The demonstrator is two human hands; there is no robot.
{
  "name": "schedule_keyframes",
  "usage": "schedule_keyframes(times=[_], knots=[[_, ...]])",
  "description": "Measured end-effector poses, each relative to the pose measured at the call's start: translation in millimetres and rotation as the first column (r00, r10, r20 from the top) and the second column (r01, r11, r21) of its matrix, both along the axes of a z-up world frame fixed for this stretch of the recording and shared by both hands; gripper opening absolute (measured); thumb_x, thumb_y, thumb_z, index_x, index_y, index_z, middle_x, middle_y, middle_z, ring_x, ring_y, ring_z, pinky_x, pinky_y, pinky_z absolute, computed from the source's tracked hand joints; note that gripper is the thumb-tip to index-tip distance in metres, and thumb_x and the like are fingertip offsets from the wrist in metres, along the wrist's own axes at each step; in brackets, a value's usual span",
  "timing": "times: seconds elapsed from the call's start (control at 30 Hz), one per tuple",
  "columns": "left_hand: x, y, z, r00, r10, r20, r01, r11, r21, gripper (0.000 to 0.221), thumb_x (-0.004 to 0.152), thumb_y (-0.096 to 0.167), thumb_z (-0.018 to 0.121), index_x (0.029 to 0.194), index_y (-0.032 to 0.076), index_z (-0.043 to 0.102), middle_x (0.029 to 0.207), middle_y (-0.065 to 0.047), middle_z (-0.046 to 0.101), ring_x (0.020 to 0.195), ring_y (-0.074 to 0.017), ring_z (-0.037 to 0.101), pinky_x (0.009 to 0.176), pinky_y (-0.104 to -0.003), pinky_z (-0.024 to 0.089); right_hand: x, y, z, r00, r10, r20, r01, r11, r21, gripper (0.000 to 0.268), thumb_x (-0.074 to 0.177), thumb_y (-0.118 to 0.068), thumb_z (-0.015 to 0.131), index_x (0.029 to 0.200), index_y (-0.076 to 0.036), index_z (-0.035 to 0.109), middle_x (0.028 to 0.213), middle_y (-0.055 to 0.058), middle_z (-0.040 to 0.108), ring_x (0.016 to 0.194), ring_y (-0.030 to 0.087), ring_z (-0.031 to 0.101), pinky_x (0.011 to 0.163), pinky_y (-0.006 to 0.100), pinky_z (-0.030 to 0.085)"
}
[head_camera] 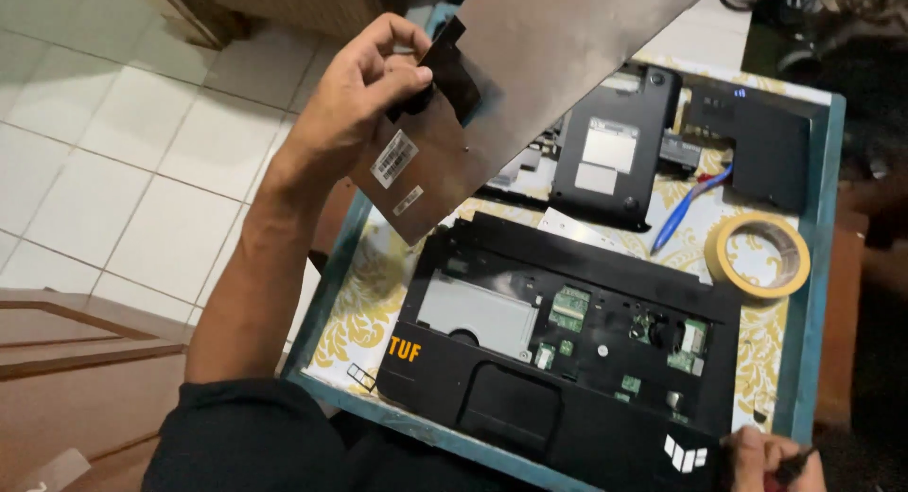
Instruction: Disassembling and reassembling a laptop to access internal components, including removing the back cover and keyboard.
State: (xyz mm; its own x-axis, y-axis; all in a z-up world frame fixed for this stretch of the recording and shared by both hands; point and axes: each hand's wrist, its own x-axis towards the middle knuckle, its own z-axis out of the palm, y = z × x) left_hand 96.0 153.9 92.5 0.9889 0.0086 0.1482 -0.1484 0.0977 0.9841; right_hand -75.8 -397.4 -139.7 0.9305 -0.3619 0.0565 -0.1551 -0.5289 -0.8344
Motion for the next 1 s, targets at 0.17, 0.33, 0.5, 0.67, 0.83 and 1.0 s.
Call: schedule_keyframes(times=[0.17,0.33,0.5,0.67,0.83,1.0], knots=[[1.9,-49.7,-19.4,0.957,-0.081,-0.28,-0.021,0.939,-0.344,0.025,0.089,0.008,0.064,0.113,0.003,0.067,0.1,-0.013,0.075,0.082,-0.0132,0.068,0.066,-0.02,0.061,11.3,63.5,86.9,0.995,-0.069,-0.072,0.066,0.997,-0.048,0.034,0.127,-0.012,0.065,0.104,-0.004,0.041,0.099,0.013,0.055,0.081,0.023,0.059,0.07,0.036,0.05],[-5.2,-96.7,-41.1,0.975,-0.202,-0.093,0.157,0.921,-0.356,0.031,0.085,0.015,0.072,0.115,0.008,0.066,0.102,0.0,0.071,0.089,-0.0099,0.062,0.082,-0.022,0.047,33.3,84.9,134.3,0.966,0.21,0.154,-0.216,0.976,0.025,0.036,0.124,0.012,0.052,0.103,-0.004,0.028,0.098,0.023,0.051,0.097,0.032,0.061,0.072,0.034,0.05],[-21.9,-118.2,-50.7,0.994,-0.098,0.04,0.104,0.974,-0.199,0.037,0.095,0.026,0.072,0.126,0.011,0.056,0.117,-0.005,0.067,0.11,-0.0166,0.065,0.098,-0.03,0.057,78.0,130.9,184.7,0.805,0.587,0.08,-0.585,0.766,0.265,0.026,0.102,-0.016,0.052,0.093,-0.012,0.028,0.124,0.028,0.064,0.091,0.027,0.068,0.079,0.032,0.053],[-22.5,-131.5,-67.2,0.995,-0.101,0.025,0.104,0.974,-0.2,0.033,0.099,0.025,0.069,0.125,0.013,0.052,0.123,-0.005,0.065,0.117,-0.0155,0.064,0.103,-0.029,0.054,106.8,167.9,191.0,0.748,0.662,-0.046,-0.603,0.708,0.368,0.025,0.097,-0.012,0.057,0.091,-0.015,0.033,0.132,0.022,0.069,0.092,0.023,0.075,0.089,0.032,0.058],[-20.1,-142.1,-85.5,0.992,-0.125,0.013,0.118,0.895,-0.43,0.039,0.101,0.019,0.07,0.135,0.011,0.052,0.129,-0.005,0.064,0.12,-0.0141,0.061,0.11,-0.031,0.049,109.3,198.9,190.3,0.784,0.616,0.08,-0.59,0.698,0.406,0.039,0.088,-0.007,0.073,0.086,-0.015,0.035,0.079,-0.004,0.032,0.071,0.005,0.041,0.116,0.045,0.057],[-10.5,-130.3,-92.7,0.969,-0.218,0.118,0.248,0.833,-0.495,0.04,0.108,0.028,0.056,0.144,0.011,0.051,0.135,-0.004,0.06,0.125,-0.0148,0.057,0.108,-0.036,0.048,114.3,191.4,160.9,0.742,0.544,0.392,-0.604,0.796,0.039,0.05,0.091,0.005,0.081,0.072,-0.008,0.036,0.058,0.005,0.047,0.059,0.015,0.058,0.063,0.027,0.05]])
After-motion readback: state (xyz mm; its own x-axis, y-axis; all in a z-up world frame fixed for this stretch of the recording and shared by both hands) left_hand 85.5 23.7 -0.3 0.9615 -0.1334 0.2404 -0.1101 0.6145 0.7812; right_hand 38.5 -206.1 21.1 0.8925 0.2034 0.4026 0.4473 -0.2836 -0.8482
